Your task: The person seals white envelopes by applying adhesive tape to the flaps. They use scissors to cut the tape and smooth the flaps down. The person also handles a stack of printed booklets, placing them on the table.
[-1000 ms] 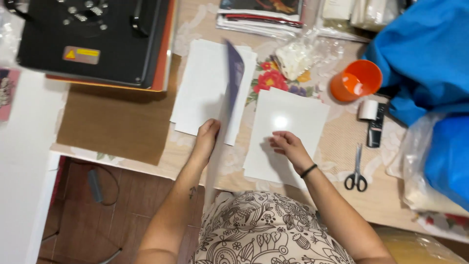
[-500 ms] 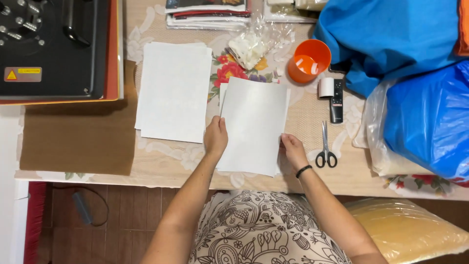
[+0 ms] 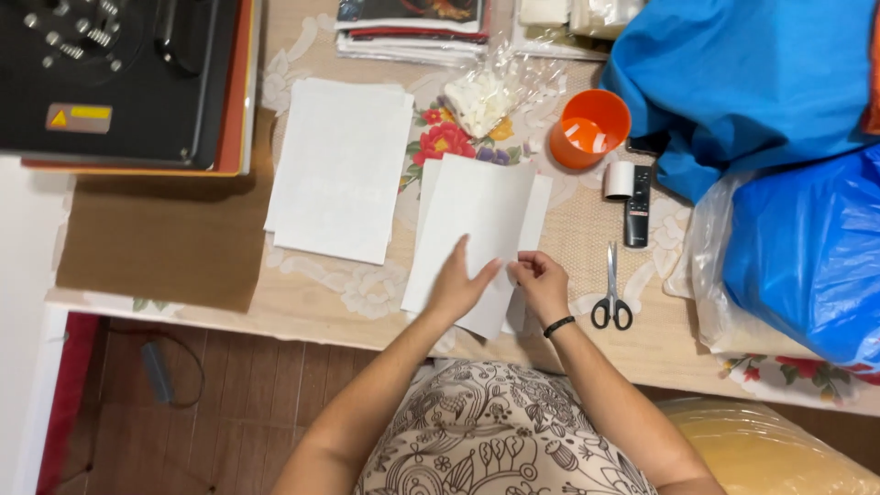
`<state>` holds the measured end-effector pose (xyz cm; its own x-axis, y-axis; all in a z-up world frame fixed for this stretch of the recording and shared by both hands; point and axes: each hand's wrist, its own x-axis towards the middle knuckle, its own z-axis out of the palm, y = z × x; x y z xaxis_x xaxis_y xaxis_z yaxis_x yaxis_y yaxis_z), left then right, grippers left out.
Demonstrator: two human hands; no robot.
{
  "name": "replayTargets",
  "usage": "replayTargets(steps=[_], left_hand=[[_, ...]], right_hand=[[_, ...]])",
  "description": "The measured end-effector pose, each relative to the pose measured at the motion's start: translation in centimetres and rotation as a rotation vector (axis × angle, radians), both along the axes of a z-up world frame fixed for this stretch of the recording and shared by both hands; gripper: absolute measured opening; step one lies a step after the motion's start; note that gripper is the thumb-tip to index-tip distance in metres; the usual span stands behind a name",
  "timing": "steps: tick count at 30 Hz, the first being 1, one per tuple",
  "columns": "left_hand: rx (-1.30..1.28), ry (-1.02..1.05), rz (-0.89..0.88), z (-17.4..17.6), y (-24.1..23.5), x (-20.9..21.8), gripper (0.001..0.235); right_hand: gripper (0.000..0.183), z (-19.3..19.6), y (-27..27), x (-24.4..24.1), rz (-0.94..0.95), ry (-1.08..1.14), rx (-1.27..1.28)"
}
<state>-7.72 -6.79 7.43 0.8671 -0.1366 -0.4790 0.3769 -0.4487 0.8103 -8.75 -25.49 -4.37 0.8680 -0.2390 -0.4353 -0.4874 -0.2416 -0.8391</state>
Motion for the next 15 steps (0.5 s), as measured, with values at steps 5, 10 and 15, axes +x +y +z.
replayTargets(steps=[5, 10, 15], left_hand=[[-0.126, -0.091, 0.042, 3.1, -2.3, 1.3, 0.097], [-0.124, -0.298, 0.201, -2.2, 0.1, 2.4, 0.036], [-0.77, -0.159, 0.128, 0.9, 6.4, 3.4, 0.033]], right_hand=[[0.012, 8.3, 3.3, -0.5, 0.202, -0.294, -0.336], [0.012, 13.0, 4.9, -1.9, 0.451, -0.564, -0.343], [0.083, 11.0, 3.0, -2.0, 0.078, -0.579, -0.074]])
